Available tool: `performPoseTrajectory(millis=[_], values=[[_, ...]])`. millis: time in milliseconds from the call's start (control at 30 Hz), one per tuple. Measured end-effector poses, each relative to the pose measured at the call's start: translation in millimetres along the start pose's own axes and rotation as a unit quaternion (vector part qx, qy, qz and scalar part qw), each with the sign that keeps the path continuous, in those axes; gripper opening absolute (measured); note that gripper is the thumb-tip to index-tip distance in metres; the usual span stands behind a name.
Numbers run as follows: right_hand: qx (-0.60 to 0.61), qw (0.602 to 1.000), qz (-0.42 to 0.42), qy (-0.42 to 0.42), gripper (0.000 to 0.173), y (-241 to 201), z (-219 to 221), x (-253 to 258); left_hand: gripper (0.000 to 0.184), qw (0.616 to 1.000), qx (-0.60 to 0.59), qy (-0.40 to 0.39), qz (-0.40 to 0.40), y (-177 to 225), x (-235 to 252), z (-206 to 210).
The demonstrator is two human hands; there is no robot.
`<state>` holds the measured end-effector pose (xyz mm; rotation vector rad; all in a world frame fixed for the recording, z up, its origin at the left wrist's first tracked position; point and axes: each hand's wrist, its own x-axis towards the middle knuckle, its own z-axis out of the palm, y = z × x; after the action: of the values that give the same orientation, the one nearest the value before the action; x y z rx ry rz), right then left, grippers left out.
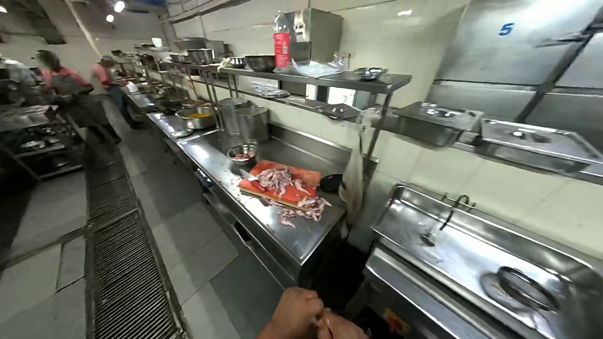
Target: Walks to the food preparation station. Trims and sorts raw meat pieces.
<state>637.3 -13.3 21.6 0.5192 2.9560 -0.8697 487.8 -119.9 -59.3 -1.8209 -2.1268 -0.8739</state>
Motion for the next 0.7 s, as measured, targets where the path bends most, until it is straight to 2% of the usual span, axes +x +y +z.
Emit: performPoseTrajectory(millis=[200,300,367,400,433,500,533,567,633,700], values=[[0.012,0.999,-0.011,-0.035,0.036,-66.1,4.6,81.5,0.019,0.996,0.03,0.012,-0.087,-85.5,-5.7,-57.3],[0.056,0.997,-0.036,-0.03,0.035,-77.9,-5.0,115.7,0.016,0.971,0.024,-0.088,-0.219,-137.5,-8.8,-81.3],[0.08,0.995,-0.049,-0.014,0.035,-77.4,-10.1,141.9,0.023,0.936,-0.004,-0.169,-0.308,-174.9,-3.9,-98.2],[0.089,0.995,-0.045,-0.013,0.036,-74.8,-11.5,157.2,0.026,0.927,-0.026,-0.183,-0.326,-192.3,-0.6,-105.0],[0.097,0.995,-0.033,-0.021,0.037,-71.5,-12.7,173.5,0.035,0.921,-0.058,-0.192,-0.334,-207.1,3.8,-111.7],[0.115,0.993,-0.01,-0.033,0.039,-64.9,-11.6,208.6,0.082,0.922,-0.128,-0.188,-0.314,-227.0,16.6,-122.3],[0.13,0.991,-0.001,-0.03,0.039,-62.2,-9.1,226.3,0.094,0.928,-0.163,-0.172,-0.288,-232.5,25.5,-125.2],[0.149,0.989,0.006,-0.024,0.039,-59.6,-5.5,243.6,0.096,0.935,-0.191,-0.151,-0.257,-235.1,35.9,-125.8],[0.198,0.98,0.022,-0.022,0.039,-55.9,3.3,276.4,0.077,0.948,-0.214,-0.114,-0.204,-237.1,60.2,-118.5],[0.248,0.967,0.047,-0.023,0.038,-58.8,12.0,308.8,0.037,0.958,-0.198,-0.097,-0.182,-251.2,82.6,-103.7]])
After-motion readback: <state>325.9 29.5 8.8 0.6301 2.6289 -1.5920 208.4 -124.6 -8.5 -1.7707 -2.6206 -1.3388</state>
